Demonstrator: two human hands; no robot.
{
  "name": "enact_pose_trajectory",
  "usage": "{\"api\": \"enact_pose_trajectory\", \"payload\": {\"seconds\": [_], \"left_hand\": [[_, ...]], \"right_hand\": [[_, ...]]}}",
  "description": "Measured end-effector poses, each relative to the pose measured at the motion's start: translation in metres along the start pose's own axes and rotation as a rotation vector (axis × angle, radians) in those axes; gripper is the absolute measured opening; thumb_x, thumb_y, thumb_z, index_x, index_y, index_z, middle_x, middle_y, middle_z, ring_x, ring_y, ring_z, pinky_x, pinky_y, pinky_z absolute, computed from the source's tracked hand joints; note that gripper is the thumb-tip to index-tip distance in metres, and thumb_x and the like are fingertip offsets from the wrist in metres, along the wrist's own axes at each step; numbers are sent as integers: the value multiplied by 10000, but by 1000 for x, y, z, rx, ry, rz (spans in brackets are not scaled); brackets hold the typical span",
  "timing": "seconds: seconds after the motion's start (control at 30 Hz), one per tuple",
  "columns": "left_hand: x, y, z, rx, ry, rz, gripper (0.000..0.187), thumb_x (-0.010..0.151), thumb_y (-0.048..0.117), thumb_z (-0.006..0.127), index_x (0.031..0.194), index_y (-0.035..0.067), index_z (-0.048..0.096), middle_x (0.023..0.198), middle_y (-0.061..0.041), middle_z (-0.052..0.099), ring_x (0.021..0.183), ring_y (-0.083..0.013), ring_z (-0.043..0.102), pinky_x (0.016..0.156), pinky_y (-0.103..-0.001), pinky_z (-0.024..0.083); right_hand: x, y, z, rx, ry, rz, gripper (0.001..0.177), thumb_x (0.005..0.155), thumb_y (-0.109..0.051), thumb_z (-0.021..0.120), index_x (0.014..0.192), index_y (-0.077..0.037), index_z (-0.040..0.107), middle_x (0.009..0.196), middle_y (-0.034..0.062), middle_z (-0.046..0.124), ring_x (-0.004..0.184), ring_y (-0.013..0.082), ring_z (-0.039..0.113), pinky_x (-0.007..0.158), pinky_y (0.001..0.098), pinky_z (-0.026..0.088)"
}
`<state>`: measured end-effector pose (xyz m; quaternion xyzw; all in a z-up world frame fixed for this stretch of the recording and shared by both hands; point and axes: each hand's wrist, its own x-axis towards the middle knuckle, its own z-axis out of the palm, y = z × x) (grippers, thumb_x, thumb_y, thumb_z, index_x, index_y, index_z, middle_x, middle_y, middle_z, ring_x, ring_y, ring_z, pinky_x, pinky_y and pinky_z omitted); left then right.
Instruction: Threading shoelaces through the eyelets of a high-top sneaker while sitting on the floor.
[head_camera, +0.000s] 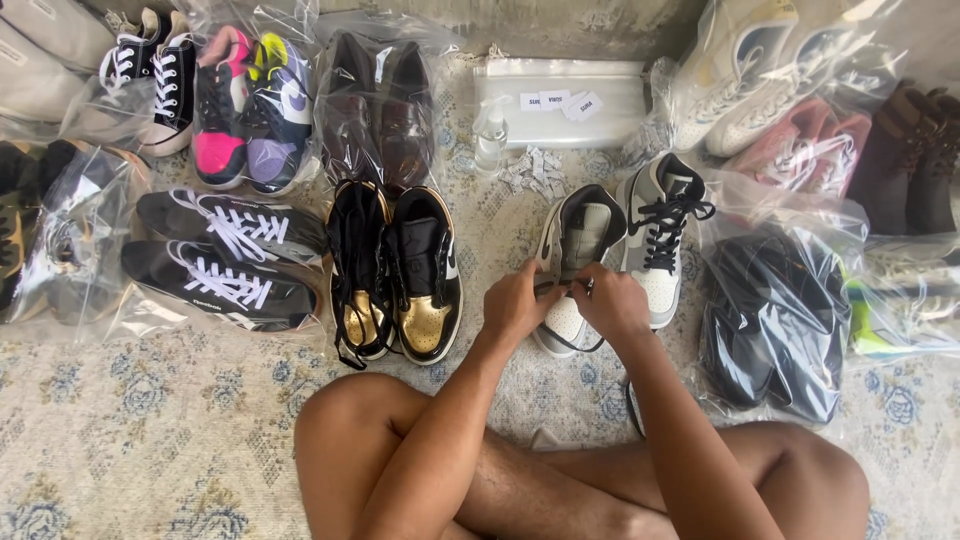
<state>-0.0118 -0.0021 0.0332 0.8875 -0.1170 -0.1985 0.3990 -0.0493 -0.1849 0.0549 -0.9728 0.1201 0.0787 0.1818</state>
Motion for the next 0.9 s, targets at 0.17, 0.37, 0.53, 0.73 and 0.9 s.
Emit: {"api": "enact_pose_trajectory", "payload": {"seconds": [0.17, 0.37, 0.53, 0.73, 0.9], "left_hand": [[6, -10, 13, 81, 48, -27, 634, 915, 726, 553, 1109, 124, 596, 818, -135, 721, 785, -322, 762, 597, -411, 583], [-2, 2, 6, 37, 67, -32, 585, 930, 628, 593, 1090, 66, 619, 836, -210, 727, 811, -385, 761, 651, -470, 617], [-1, 3, 6, 20, 63, -56, 596, 907, 630, 610, 1094, 64, 624, 858, -231, 729, 839, -414, 757, 658, -491, 613], [-6, 9, -4, -14, 58, -64, 608, 912, 616, 600, 1110, 43, 638, 881, -251, 734, 870, -418, 756, 683, -490, 622], [-12, 17, -10, -48, 77, -70, 560, 905, 553, 633, 1095, 27, 650, 884, -260, 737, 872, -428, 755, 684, -498, 617]], "right_hand": [[15, 3, 12, -126, -70, 58, 223, 919, -388, 682, 1016, -222, 796, 837, 79, 786, 836, 349, 765, 769, 464, 595], [4, -3, 6, -163, -88, 67, 281, 980, -414, 597, 1069, -215, 774, 820, 74, 781, 833, 332, 770, 767, 461, 595], [-12, -3, -8, -183, -93, 84, 272, 995, -415, 568, 1073, -224, 746, 774, 56, 781, 819, 315, 773, 773, 458, 594], [-28, 0, -41, -123, -76, 81, 239, 1006, -309, 581, 1104, -164, 744, 742, 57, 777, 780, 278, 773, 782, 441, 601], [-43, 20, -53, -72, -34, 79, 257, 997, -327, 598, 1106, -125, 715, 739, 77, 772, 821, 351, 759, 779, 506, 578]]}}
